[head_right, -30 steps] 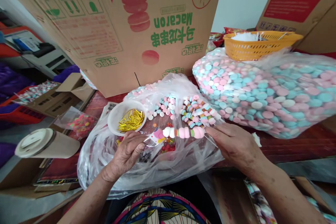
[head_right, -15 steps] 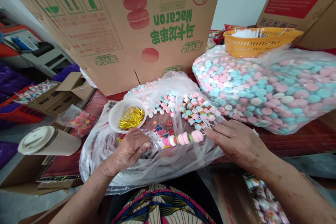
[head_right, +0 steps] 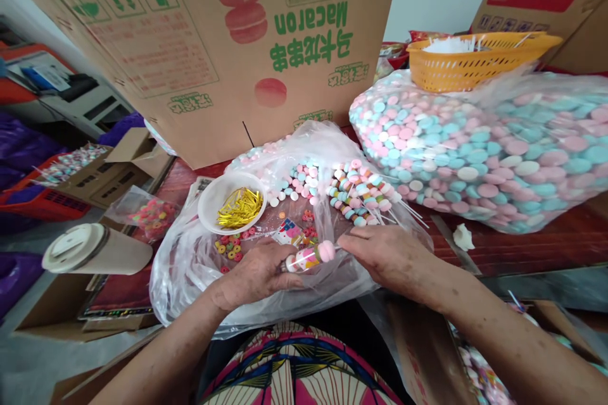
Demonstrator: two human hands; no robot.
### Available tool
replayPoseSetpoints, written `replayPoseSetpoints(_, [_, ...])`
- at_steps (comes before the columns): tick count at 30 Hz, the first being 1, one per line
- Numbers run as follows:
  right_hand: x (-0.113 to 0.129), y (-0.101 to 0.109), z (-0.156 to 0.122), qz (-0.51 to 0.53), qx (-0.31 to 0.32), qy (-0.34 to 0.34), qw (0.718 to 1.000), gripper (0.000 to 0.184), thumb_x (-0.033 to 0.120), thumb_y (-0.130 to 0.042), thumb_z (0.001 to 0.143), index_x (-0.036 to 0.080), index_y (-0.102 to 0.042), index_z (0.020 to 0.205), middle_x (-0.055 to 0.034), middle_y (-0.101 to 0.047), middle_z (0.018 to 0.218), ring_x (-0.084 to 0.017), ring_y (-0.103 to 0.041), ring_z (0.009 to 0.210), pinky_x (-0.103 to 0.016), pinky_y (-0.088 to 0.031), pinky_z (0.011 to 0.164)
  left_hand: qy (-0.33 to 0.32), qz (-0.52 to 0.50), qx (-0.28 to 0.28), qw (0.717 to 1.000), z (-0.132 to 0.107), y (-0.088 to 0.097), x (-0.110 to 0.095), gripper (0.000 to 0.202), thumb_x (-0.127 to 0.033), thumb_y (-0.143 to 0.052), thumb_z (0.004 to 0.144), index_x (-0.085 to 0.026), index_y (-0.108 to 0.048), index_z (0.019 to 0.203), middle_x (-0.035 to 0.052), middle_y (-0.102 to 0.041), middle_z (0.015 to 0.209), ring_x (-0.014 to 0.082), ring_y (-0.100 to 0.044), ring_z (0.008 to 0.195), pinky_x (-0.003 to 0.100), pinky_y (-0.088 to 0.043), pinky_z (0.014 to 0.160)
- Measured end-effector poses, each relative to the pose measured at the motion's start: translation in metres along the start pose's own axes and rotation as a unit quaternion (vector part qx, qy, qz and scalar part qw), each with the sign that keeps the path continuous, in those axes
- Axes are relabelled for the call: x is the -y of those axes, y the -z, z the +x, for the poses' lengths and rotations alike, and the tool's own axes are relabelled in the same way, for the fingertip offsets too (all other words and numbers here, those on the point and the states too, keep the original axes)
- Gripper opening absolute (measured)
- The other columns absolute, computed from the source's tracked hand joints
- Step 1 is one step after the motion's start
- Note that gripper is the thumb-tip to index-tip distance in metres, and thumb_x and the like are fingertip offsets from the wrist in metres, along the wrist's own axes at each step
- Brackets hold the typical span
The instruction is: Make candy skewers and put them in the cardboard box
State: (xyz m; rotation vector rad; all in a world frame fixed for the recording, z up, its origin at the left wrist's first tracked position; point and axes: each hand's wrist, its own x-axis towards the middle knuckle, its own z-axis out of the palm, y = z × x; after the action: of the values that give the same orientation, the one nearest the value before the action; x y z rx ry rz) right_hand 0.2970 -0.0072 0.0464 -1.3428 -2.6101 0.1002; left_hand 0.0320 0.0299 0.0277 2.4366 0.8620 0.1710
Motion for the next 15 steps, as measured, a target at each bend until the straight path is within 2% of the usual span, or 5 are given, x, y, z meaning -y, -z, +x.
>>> replayPoseSetpoints(2, [0.008,-0.002,0.010,0.018,0.048,0.042,0.998,0.025,0.006,-0.046,0.081,0.020,-0.066,0.088,-0.0018,-0.065,0.075,-0.013,-0.058,0.065,-0.024,-0.035,0.055,0.030,-0.029,0.028,0.999,0.005,-0.008,-0.004,0.034,-0.050,-0.059,0.084,-0.017,-0.062,0.088,0.0018,-0.065,0.073,0.0175,-0.057,0.066,0.026,-0.036,0.063])
replayPoseSetpoints(5, [0.013,-0.004,0.021,0.033,0.082,0.082,0.993,0.024,0.004,-0.045,0.081,0.018,-0.064,0.083,-0.0015,-0.063,0.071,-0.013,-0.054,0.060,-0.025,-0.031,0.054,0.063,-0.104,0.025,0.992,0.008,-0.016,-0.004,0.032,-0.048,-0.062,0.082,-0.016,-0.062,0.085,-0.0011,-0.059,0.068,0.0144,-0.051,0.062,0.023,-0.033,0.057])
replayPoseSetpoints(9, [0.007,0.002,0.026,0.002,0.016,0.072,0.997,0.019,0.007,-0.046,0.082,0.017,-0.062,0.077,-0.0047,-0.062,0.072,-0.016,-0.053,0.067,-0.027,-0.032,0.061,0.094,-0.201,-0.015,0.975,0.005,-0.014,-0.001,0.036,-0.049,-0.063,0.080,-0.015,-0.063,0.091,-0.0031,-0.055,0.068,0.0126,-0.047,0.062,0.021,-0.034,0.057])
replayPoseSetpoints(12, [0.011,0.001,0.028,-0.004,-0.003,0.081,0.997,0.019,0.009,-0.047,0.082,0.017,-0.063,0.076,-0.0048,-0.061,0.070,-0.018,-0.052,0.071,-0.030,-0.032,0.066,0.077,-0.184,-0.017,0.980,0.007,-0.018,-0.002,0.035,-0.048,-0.059,0.083,-0.015,-0.063,0.094,-0.0013,-0.059,0.072,0.0140,-0.051,0.065,0.023,-0.038,0.060])
replayPoseSetpoints(15, [0.028,-0.016,0.036,0.022,0.050,0.098,0.994,0.013,0.009,-0.052,0.077,0.017,-0.063,0.076,-0.0052,-0.064,0.074,-0.018,-0.054,0.074,-0.031,-0.033,0.069,0.076,-0.131,-0.003,0.989,0.012,-0.032,-0.006,0.028,-0.038,-0.050,0.089,-0.013,-0.063,0.089,0.0044,-0.063,0.075,0.0184,-0.056,0.070,0.028,-0.042,0.067])
